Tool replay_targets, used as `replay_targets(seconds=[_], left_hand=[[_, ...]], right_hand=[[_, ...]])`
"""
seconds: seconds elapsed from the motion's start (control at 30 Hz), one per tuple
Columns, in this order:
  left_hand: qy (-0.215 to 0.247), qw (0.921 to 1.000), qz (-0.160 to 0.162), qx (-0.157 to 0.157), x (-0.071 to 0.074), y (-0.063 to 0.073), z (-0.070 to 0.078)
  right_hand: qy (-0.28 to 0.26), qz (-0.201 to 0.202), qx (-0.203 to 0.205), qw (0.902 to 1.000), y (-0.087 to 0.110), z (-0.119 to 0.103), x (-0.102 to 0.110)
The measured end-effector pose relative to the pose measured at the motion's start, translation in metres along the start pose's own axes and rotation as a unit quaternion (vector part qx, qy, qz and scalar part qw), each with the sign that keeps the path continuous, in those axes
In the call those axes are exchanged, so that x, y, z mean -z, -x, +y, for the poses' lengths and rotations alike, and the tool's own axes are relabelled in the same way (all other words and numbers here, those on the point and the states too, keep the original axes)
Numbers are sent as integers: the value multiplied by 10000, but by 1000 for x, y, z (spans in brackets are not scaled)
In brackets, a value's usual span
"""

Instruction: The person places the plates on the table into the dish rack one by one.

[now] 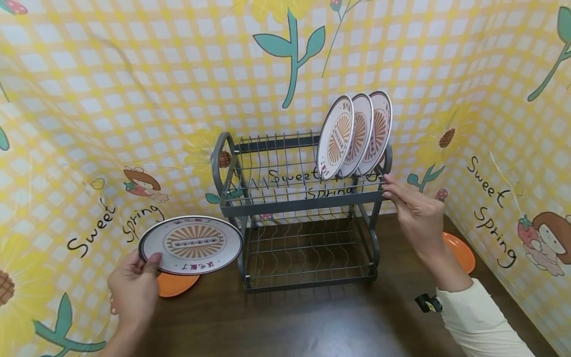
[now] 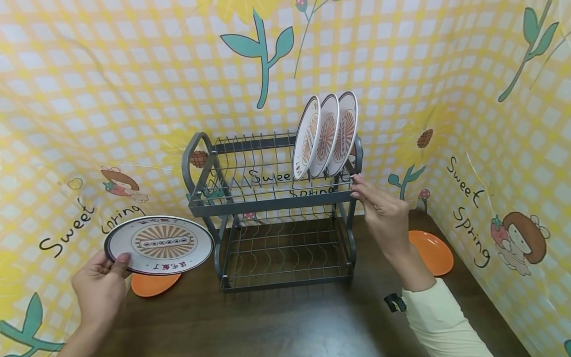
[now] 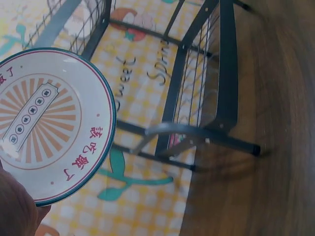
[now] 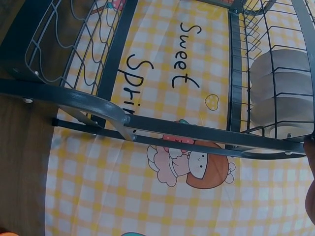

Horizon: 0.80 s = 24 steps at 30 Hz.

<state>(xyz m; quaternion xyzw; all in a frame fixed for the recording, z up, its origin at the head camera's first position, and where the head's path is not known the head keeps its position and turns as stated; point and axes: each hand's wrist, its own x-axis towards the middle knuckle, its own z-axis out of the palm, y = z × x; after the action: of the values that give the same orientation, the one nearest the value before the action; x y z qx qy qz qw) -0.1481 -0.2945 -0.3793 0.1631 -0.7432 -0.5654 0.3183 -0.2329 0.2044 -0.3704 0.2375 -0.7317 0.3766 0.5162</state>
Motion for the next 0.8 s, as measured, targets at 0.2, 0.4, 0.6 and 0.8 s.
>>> replay_targets(seconds=[0.2, 0.4, 0.6, 0.8], left_hand=[[135, 9995, -182, -229, -10, 15, 18], [719, 9961, -502, -74, -23, 26, 35], [945, 9933, -667, -40, -36, 35, 54], [914, 9896, -1113, -5, -47, 44, 69]], right_hand=[[-13, -6, 15, 10000, 0, -1, 0], [64, -8, 18, 10000, 0, -1, 0], [31, 8, 30, 10000, 0, 0, 0], [26, -31, -19, 10000, 0, 0, 1]])
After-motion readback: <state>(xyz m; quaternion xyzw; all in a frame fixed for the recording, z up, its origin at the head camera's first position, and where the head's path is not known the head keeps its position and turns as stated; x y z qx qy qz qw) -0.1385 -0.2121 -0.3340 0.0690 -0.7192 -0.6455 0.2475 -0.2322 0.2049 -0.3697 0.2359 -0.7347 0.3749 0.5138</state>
